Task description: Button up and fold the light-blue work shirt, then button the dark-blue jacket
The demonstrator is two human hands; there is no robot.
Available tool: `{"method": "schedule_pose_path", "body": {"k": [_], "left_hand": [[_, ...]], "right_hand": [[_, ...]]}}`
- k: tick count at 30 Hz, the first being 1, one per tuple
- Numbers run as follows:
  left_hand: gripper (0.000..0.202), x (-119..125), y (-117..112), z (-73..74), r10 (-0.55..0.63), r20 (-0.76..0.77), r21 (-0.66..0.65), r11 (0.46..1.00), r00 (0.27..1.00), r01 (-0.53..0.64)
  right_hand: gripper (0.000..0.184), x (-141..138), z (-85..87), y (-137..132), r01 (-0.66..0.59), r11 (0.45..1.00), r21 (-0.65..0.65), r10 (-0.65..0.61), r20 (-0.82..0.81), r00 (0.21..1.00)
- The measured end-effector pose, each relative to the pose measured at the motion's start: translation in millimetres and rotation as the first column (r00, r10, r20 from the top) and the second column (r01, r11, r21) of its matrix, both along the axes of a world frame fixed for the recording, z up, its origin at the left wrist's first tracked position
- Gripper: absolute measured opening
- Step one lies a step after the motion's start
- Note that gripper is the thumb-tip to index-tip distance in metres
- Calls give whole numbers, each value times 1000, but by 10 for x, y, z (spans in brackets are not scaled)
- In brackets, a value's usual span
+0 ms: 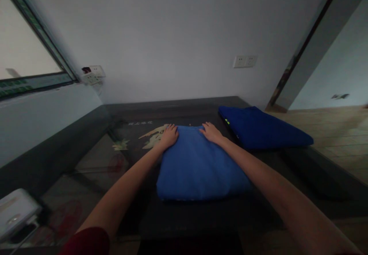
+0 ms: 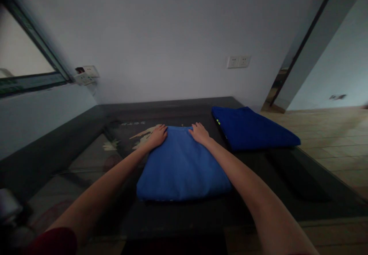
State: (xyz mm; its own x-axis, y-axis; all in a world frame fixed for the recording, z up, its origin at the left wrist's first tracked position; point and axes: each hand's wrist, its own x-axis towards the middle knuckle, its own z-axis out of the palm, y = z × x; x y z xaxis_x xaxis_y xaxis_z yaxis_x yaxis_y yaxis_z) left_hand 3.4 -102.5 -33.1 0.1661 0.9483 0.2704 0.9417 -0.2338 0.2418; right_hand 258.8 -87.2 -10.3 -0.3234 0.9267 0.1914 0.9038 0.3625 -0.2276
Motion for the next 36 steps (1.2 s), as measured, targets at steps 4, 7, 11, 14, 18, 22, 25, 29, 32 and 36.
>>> {"method": "schedule_pose_path", "body": {"k": [4, 7, 11, 14, 18, 22, 25, 29, 32, 36], "left_hand": [[53, 5, -121, -131, 50, -31, -38, 998, 998, -51], [53, -12, -130, -152, 107, -36, -63, 992, 994, -109], [53, -14, -108, -158, 109, 3, -73, 991, 994, -109], [53, -18, -91, -172, 97, 23, -73, 993, 995, -95], [52, -11, -96, -183, 95, 59, -58, 994, 994, -91], [47, 8, -143, -153, 104, 117, 6, 994, 988, -105], [41, -10, -168, -90, 106, 287, 126, 981, 952, -148], [35, -125, -222, 51, 117, 532, 216, 939, 838, -269], [34, -271, -417, 168, 106, 635, 150, 955, 765, -257], [33, -474, -1016, 282, -2, 677, 7, 1000, 736, -4]], "right_hand": [[57, 74, -242, -35, -5, 1000, 15, 5, 21, 1000], [58, 136, -314, -22, -11, 998, 68, 10, 10, 1000], [57, 149, -325, -6, -7, 998, 62, 7, -1, 1000], [57, 145, -323, 1, -2, 1000, 30, 2, -12, 1000], [56, 150, -321, -4, 8, 1000, 4, -8, -13, 1000], [54, 148, -288, -51, 13, 998, 60, -11, -38, 999], [48, 141, -217, -102, 12, 984, 179, 6, -102, 995], [39, 213, -81, -226, -9, 962, 274, 81, -255, 963], [34, 367, 35, -417, -51, 954, 296, 155, -340, 928], [27, 531, 267, -715, -136, 954, 269, 231, -363, 903]]}}
